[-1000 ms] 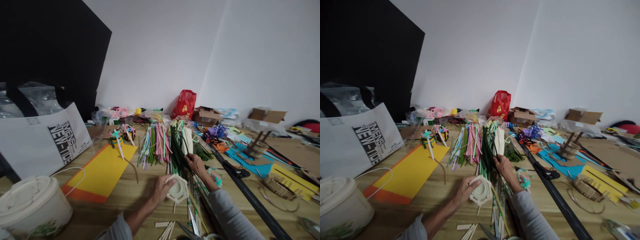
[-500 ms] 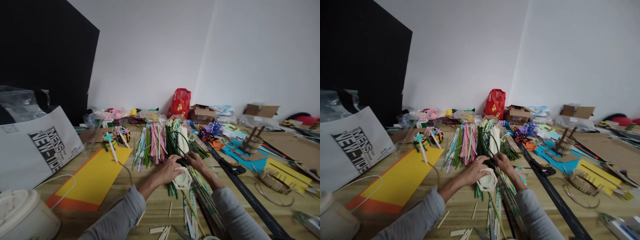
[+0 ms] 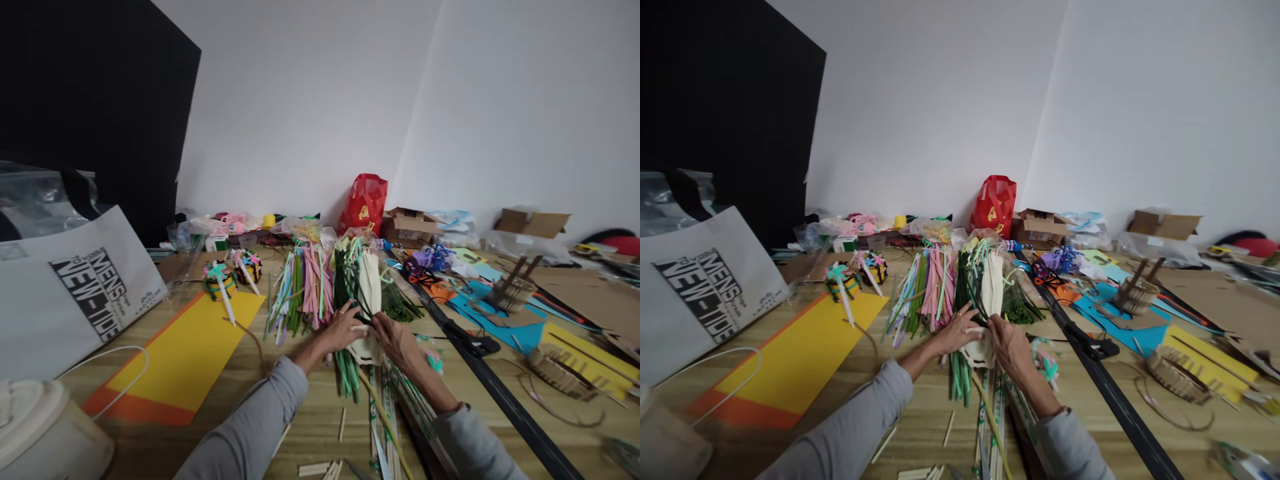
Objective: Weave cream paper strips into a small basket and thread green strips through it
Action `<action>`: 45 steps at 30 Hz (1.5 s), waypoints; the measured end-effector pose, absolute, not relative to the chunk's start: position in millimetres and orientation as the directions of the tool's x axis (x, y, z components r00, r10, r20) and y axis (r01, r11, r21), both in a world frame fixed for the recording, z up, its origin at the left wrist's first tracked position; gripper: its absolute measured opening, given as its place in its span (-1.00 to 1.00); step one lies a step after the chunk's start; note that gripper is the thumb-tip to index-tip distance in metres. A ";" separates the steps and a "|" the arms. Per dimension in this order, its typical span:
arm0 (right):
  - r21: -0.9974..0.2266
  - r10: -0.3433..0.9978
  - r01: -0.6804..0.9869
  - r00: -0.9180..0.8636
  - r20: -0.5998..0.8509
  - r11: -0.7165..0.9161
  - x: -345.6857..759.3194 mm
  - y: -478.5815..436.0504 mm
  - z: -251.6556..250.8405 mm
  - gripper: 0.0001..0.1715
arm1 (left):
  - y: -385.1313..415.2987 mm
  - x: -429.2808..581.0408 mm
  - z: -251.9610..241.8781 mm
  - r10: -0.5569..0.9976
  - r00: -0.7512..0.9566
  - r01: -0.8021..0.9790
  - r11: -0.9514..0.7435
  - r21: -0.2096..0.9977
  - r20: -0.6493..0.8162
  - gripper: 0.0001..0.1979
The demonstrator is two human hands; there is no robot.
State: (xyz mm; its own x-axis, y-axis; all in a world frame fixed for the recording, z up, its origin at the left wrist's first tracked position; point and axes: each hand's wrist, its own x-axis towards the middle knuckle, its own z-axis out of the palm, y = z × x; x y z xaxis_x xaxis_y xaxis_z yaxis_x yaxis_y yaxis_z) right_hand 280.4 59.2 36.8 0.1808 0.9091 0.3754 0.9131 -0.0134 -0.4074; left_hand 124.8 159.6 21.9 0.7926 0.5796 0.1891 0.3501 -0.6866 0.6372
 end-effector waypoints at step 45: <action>-0.922 0.994 -0.380 0.108 0.030 0.070 212.2 -45.4 63.3 -0.71 | 38.9 16.9 48.3 0.589 0.808 -0.249 0.346 0.905 -0.003 -0.49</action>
